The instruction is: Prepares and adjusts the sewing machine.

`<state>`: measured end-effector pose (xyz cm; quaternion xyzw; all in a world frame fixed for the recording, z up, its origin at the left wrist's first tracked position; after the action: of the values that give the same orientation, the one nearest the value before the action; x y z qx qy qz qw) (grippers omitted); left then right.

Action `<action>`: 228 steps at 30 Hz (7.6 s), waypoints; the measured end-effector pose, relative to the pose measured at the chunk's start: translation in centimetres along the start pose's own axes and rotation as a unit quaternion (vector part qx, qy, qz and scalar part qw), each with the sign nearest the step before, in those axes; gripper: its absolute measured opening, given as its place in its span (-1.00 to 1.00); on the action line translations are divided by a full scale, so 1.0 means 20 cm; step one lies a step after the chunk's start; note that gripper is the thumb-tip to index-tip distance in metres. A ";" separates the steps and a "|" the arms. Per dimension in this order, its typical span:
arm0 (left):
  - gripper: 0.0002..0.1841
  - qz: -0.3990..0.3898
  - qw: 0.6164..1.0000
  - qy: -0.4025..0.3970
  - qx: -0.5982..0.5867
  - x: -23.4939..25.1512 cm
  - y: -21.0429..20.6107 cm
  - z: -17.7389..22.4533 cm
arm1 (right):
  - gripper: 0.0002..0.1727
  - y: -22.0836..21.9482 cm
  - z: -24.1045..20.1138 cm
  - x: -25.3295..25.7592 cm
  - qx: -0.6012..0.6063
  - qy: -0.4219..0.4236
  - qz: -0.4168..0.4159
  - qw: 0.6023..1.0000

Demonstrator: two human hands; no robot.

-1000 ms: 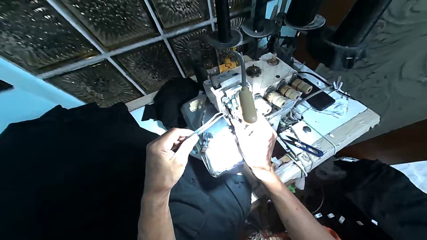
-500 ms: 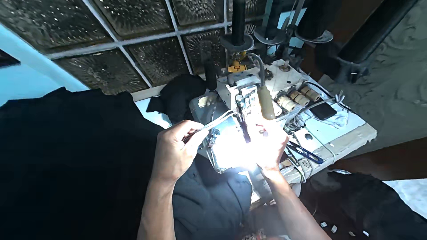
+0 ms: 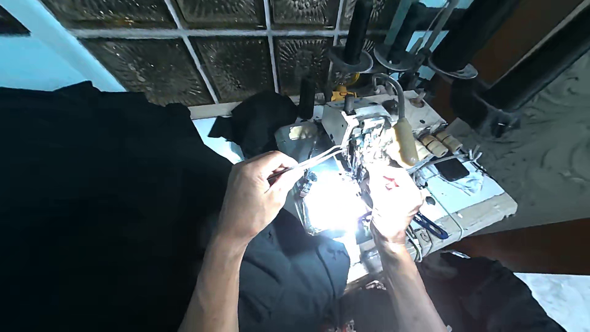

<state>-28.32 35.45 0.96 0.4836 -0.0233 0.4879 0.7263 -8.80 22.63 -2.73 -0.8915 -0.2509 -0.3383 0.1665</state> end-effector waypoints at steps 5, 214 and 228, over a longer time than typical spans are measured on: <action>-0.93 0.003 1.000 -0.001 0.001 0.00 0.01 0.00 | -0.88 0.03 -0.02 0.00 0.021 -0.007 0.010 1.000; -0.84 0.151 0.983 -0.079 0.074 0.01 -0.05 0.13 | -0.72 0.26 0.07 -0.48 -0.228 0.100 -0.205 0.946; -0.92 0.028 0.994 -0.102 -0.030 -0.01 -0.05 0.15 | -0.62 0.30 0.07 -0.50 -0.230 0.128 -0.143 0.954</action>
<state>-26.31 33.14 1.75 0.5084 -0.1256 0.4553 0.7200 -11.08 14.96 -11.28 -0.8097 -0.2678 -0.5184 -0.0623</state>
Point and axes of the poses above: each hand's wrist, its own x-axis towards the middle knuckle, its own y-axis out of the back of the hand, z = x × y, the point moved 7 cm from there along x, towards the middle knuckle, and after that the axes turned 14 degrees about x, right-handed, at the moved point
